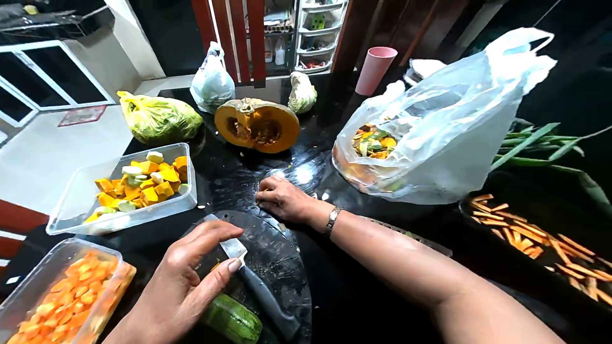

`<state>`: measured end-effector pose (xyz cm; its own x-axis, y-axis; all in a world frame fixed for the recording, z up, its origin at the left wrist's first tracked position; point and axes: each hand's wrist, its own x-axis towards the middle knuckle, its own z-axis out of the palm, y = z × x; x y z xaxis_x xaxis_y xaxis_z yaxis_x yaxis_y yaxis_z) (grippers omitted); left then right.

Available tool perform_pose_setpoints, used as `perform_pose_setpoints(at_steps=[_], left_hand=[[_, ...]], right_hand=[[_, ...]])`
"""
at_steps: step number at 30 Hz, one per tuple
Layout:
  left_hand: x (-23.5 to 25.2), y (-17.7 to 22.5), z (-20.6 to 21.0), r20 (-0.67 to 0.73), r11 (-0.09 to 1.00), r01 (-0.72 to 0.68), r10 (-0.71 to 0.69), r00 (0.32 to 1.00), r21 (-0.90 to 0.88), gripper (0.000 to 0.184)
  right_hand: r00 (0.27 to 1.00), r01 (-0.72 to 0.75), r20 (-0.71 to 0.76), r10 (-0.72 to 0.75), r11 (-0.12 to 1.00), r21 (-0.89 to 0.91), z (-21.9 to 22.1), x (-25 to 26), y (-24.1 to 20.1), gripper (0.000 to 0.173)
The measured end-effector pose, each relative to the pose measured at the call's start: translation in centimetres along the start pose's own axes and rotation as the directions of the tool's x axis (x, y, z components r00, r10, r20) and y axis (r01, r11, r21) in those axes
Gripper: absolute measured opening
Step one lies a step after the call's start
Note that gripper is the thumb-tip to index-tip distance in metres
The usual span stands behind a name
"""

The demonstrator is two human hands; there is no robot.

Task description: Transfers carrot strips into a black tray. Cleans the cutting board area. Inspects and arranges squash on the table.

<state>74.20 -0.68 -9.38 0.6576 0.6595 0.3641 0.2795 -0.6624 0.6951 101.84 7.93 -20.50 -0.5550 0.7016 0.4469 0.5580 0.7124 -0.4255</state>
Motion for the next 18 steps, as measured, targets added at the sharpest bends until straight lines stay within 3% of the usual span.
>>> perform_pose_setpoints(at_steps=[4,9,11,13,18], left_hand=[[-0.4,-0.1,-0.6,-0.007,1.000,0.001,-0.001,1.000,-0.005,0.039],[0.8,0.8,0.0,-0.003,0.999,-0.023,0.023,1.000,0.025,0.037],[2.3,1.5,0.5,-0.010,0.994,-0.053,0.054,0.998,0.094,0.036],[4.7,2.0,1.2,-0.038,0.976,-0.085,0.094,0.995,0.198,0.033],[13.7,2.5,4.6,-0.098,0.958,-0.062,0.093,0.991,0.279,0.020]], right_hand=[[0.995,-0.043,-0.093,0.029,0.987,-0.153,-0.3,-1.6,-0.8,0.014],[0.965,-0.261,-0.108,0.240,0.927,-0.268,-0.6,-2.5,-2.7,0.010],[0.938,-0.344,-0.041,0.343,0.916,-0.208,-1.5,-2.2,-3.1,0.014],[0.905,-0.425,-0.063,0.421,0.902,-0.076,-3.2,-1.9,-3.4,0.016],[0.823,-0.356,-0.418,0.384,0.923,0.147,-12.5,-2.0,-3.9,0.014]])
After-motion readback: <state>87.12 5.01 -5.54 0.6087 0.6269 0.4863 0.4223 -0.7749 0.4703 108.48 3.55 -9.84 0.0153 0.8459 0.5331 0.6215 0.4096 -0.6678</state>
